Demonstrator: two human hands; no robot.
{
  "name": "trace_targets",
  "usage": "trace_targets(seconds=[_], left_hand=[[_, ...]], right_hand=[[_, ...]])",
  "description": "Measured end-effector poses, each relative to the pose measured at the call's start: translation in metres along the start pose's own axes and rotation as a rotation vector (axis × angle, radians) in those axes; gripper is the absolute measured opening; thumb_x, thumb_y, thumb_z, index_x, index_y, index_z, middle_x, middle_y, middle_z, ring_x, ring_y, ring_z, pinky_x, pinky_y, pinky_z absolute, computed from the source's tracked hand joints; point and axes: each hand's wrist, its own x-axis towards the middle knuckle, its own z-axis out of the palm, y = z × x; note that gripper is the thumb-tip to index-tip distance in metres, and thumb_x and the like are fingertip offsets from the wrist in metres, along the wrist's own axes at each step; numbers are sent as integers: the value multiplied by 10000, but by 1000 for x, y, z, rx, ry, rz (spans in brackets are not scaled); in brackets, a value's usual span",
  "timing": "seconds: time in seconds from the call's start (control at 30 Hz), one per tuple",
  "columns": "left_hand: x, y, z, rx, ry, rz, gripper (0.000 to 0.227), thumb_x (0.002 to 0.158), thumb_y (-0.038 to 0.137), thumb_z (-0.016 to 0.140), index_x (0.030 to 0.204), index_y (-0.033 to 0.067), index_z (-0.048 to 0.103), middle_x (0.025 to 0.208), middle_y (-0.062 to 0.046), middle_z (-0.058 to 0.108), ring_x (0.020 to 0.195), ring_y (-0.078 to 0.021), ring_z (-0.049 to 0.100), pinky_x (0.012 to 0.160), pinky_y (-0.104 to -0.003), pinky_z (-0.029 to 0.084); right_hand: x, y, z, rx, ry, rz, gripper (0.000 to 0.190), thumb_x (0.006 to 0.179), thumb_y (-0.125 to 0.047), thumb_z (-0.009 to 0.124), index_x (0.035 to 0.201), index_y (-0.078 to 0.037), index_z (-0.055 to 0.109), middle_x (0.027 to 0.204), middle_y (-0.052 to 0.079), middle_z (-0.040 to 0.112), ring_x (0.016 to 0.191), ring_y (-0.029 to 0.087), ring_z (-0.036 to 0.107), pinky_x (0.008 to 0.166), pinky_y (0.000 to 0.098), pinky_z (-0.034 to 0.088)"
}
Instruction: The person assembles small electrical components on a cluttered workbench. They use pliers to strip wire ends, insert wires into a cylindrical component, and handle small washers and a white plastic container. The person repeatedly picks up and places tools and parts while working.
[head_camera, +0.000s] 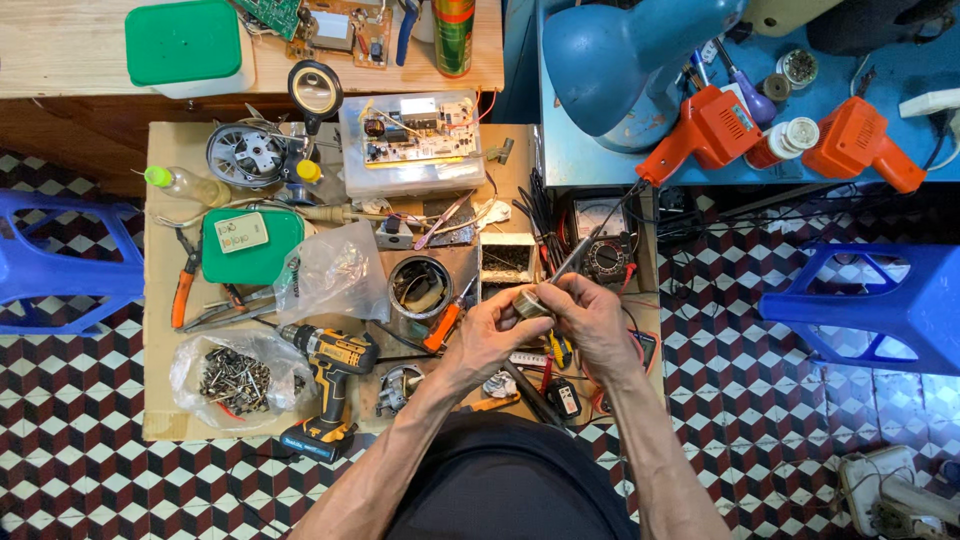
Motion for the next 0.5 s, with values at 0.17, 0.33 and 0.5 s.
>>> trace_targets(seconds=[0.17, 0.33, 0.5], left_hand=[[-6, -15, 9, 311, 199, 83, 646, 835, 271, 820, 1397, 66, 576, 1065, -125, 767, 916, -191, 767, 776, -307, 627], [-5, -26, 11, 495, 263, 425, 663, 882, 219, 780, 1472, 64, 520, 1230, -169, 729, 1059, -235, 741, 877, -302, 642], [-6, -25, -11, 317, 174, 18, 609, 887, 259, 783, 1430, 147, 533, 1130, -108, 754, 989, -200, 752, 824, -319, 625]], right_hand=[[-4, 14, 4, -104, 32, 46, 201, 946, -213, 739, 967, -18, 702, 761, -33, 647, 569, 0, 472, 490, 171, 338], [-1, 2, 5, -148, 16, 181, 165, 890, -185, 742, 967, -42, 712, 746, -33, 645, 496, 3, 388, 433, 180, 268], [-10, 2, 11, 94, -87, 193, 206, 973, -229, 654, 921, -31, 658, 731, -32, 608, 463, 15, 351, 412, 182, 255]])
